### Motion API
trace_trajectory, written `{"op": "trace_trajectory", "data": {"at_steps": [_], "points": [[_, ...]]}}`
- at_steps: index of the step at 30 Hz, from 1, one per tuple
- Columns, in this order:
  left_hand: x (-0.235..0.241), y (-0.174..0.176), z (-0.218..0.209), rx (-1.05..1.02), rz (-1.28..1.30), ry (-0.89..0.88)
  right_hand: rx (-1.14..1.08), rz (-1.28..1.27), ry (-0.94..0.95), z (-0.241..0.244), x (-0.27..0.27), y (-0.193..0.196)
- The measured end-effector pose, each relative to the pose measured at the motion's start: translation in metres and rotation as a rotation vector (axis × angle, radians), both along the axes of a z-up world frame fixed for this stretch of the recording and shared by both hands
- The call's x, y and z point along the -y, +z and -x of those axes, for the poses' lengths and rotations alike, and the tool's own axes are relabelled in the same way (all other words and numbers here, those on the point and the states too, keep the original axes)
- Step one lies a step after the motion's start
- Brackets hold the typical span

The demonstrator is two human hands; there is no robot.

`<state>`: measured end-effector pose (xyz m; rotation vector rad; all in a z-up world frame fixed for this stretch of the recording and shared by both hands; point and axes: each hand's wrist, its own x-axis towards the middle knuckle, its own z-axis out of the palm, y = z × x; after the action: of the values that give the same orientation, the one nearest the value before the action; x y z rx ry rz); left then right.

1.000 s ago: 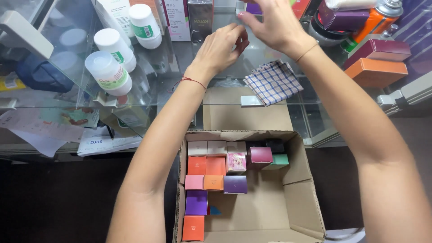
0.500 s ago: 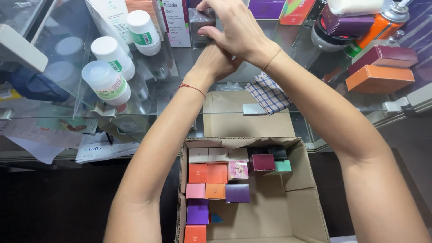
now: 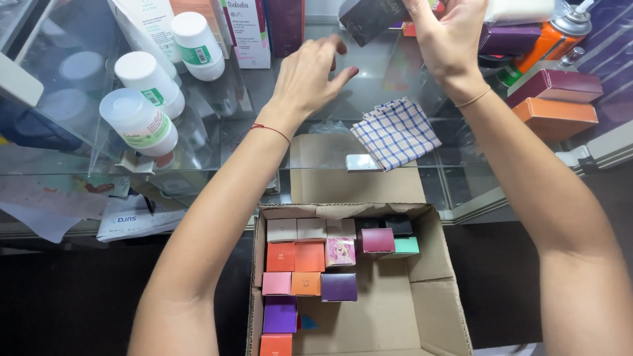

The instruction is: Packing and organizing various small cosmetic product boxes into a cardboard shipping container on a glass counter.

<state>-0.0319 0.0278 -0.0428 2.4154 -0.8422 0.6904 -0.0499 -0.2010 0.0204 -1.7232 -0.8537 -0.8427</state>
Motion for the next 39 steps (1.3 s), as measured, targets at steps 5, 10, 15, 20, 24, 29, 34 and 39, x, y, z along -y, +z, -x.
{"op": "trace_trajectory", "data": {"at_steps": [5,10,15,20,24,29,34,39], "points": [[-0.001,0.009,0.009,-0.002,0.042,0.026,-0.012,-0.074,0.041,-0.009,0.007,-0.022],[0.001,0.011,0.010,0.028,0.095,0.035,-0.223,-0.180,0.014,-0.001,-0.001,-0.025],[-0.002,0.017,0.015,0.019,0.173,-0.049,-0.253,-0.123,0.075,0.001,-0.004,-0.030],[-0.005,0.020,0.016,-0.017,0.169,-0.166,-0.318,-0.140,0.085,-0.005,-0.004,-0.034],[-0.006,0.023,0.017,-0.029,0.188,-0.212,-0.337,-0.165,0.075,-0.004,-0.005,-0.033],[-0.007,0.024,0.017,-0.029,0.219,-0.218,-0.377,-0.172,0.095,0.000,-0.007,-0.029],[-0.007,0.023,0.016,-0.013,0.232,-0.200,-0.403,-0.192,0.109,0.000,-0.007,-0.030],[-0.008,0.021,0.012,0.037,0.260,-0.247,-0.295,-0.119,0.143,-0.001,-0.005,-0.031]]}}
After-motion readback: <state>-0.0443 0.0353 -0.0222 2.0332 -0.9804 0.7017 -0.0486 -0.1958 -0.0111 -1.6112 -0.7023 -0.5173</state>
